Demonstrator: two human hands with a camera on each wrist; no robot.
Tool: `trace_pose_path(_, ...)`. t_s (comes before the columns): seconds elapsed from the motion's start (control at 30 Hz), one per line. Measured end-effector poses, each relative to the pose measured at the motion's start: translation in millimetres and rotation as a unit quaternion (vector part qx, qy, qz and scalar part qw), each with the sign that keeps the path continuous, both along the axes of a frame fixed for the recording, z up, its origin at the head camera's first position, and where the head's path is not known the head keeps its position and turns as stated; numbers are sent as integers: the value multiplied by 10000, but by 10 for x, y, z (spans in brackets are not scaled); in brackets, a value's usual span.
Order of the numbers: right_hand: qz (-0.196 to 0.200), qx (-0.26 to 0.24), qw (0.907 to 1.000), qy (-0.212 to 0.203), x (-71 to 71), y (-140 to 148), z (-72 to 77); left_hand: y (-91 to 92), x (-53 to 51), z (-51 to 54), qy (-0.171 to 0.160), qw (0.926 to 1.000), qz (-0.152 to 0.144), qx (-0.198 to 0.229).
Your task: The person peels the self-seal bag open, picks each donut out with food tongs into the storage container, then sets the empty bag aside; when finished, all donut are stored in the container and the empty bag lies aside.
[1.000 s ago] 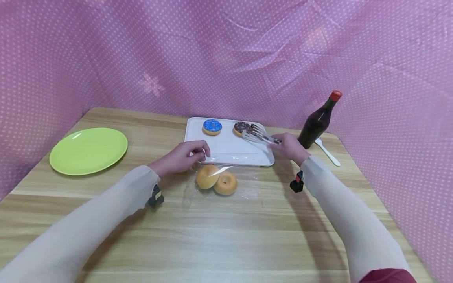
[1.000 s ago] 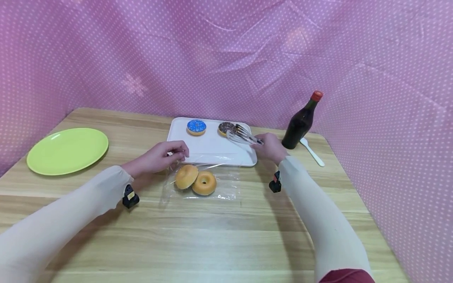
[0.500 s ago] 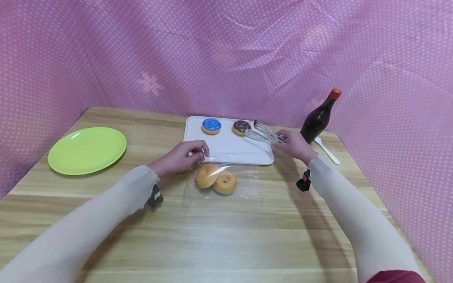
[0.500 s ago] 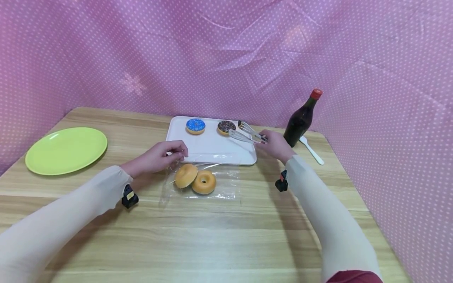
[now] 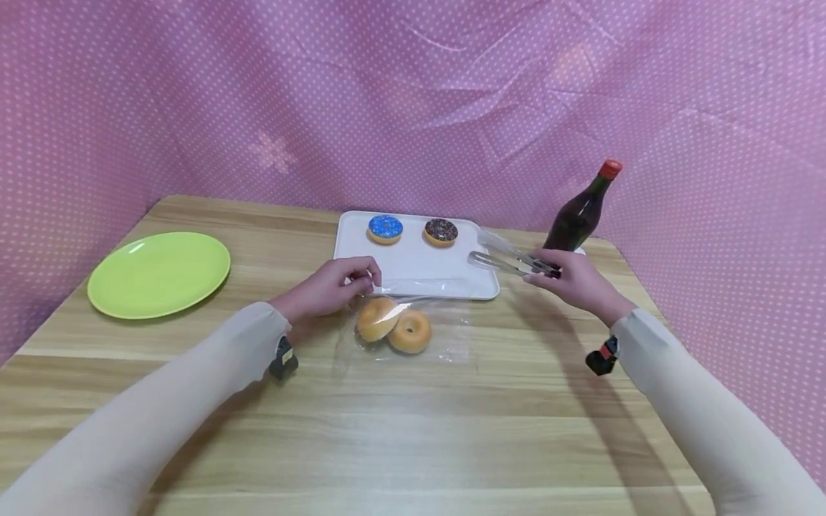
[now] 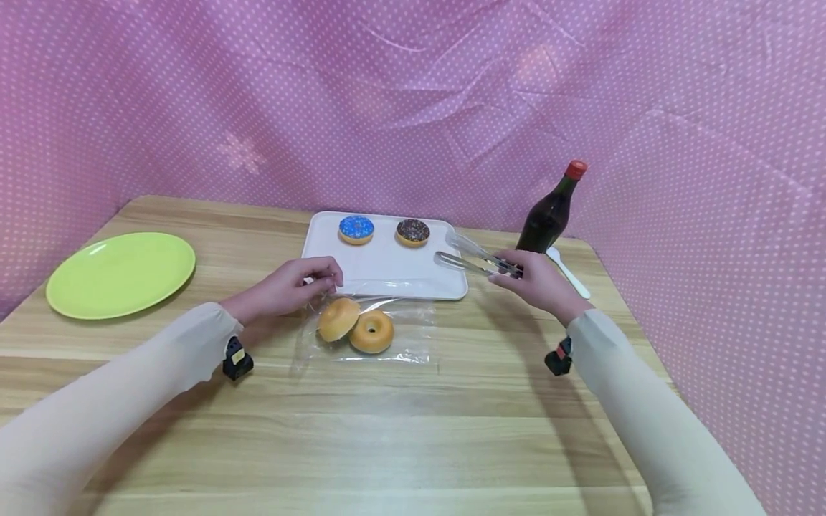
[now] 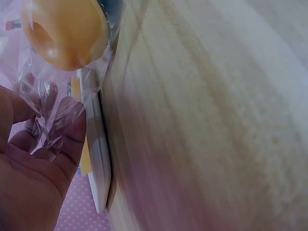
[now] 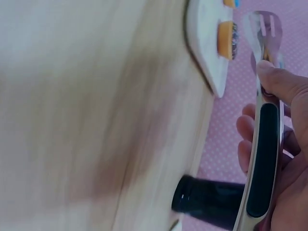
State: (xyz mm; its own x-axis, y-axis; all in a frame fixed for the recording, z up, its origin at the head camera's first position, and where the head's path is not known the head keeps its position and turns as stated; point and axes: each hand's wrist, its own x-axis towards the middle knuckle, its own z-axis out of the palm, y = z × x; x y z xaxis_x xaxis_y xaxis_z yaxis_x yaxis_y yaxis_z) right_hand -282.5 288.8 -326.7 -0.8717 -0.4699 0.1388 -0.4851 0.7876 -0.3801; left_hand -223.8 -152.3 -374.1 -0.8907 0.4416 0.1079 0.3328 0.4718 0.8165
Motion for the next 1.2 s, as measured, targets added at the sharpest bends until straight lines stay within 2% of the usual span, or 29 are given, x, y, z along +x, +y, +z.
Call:
trace_pose_path(0.3,803,-68,9938,767,353,312,26,20,3,-2,46,10000,-23,38)
trace_pose_path(0.5,1329,-238,9870,875,584,359,-22,25,-15,-8,136,9998,-107,73)
trace_pose_path(0.63,1540,-117,9853,732,685,294,-73,13,-11,-3,91,9999,-58,36)
trace_pose_path(0.87,1489,434,9861,603,753,126,-152,20,-4,8,-24,10000,-40,-22)
trace_pose_path(1.2,1759,332,9827,485,736,-155,-233,30,-12,13,19,10000,-31,-83)
